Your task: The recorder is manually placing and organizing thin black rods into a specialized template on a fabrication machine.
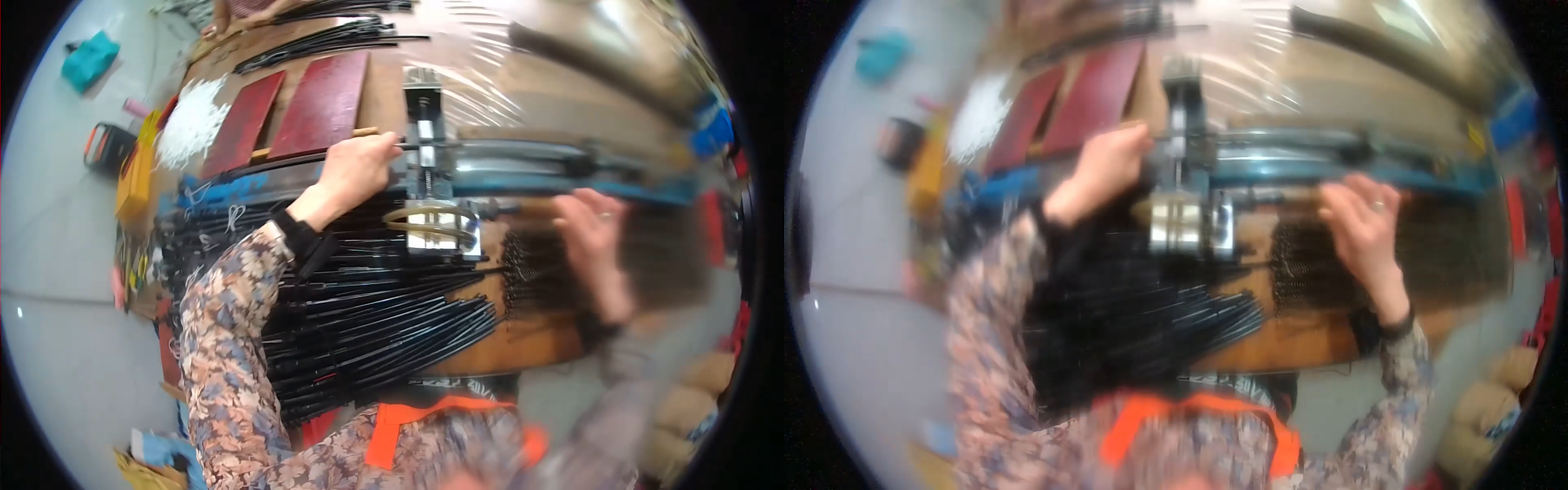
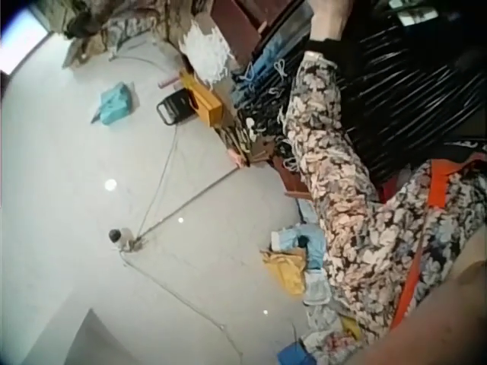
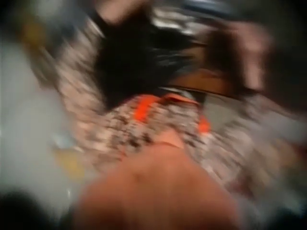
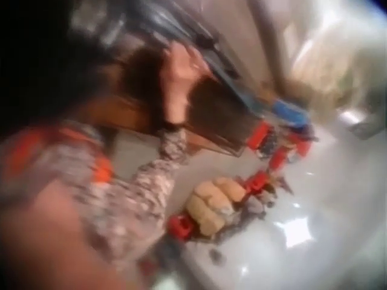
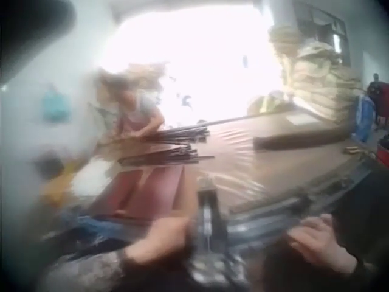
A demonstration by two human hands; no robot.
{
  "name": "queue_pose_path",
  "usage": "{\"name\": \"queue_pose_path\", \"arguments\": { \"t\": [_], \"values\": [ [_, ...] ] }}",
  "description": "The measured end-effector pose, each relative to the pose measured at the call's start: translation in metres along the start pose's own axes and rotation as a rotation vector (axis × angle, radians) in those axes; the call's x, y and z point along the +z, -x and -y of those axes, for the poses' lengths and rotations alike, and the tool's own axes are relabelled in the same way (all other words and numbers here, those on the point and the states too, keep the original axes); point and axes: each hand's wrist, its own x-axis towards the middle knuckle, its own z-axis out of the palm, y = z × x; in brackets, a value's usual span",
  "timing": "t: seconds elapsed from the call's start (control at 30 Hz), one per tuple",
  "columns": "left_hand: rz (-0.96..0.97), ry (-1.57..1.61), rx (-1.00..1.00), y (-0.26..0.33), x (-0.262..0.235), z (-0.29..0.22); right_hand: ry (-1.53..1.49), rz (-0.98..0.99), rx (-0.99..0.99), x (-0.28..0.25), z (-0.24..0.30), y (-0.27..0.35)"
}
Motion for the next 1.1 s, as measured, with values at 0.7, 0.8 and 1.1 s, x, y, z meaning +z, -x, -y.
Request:
{"name": "queue_pose_path", "arguments": {
  "t": [0.7,0.8,1.1],
  "values": [
    [-0.137,-0.179,0.238,-0.009,0.010,0.002,-0.370,0.304,0.205,0.031,0.008,-0.019],
    [-0.219,-0.264,0.382,-0.009,-0.006,0.042,-0.155,0.665,0.226,-0.016,-0.002,0.012],
    [0.191,-0.655,0.159,0.034,-0.039,0.003,-0.466,0.498,0.168,-0.010,0.011,0.033]
  ]
}}
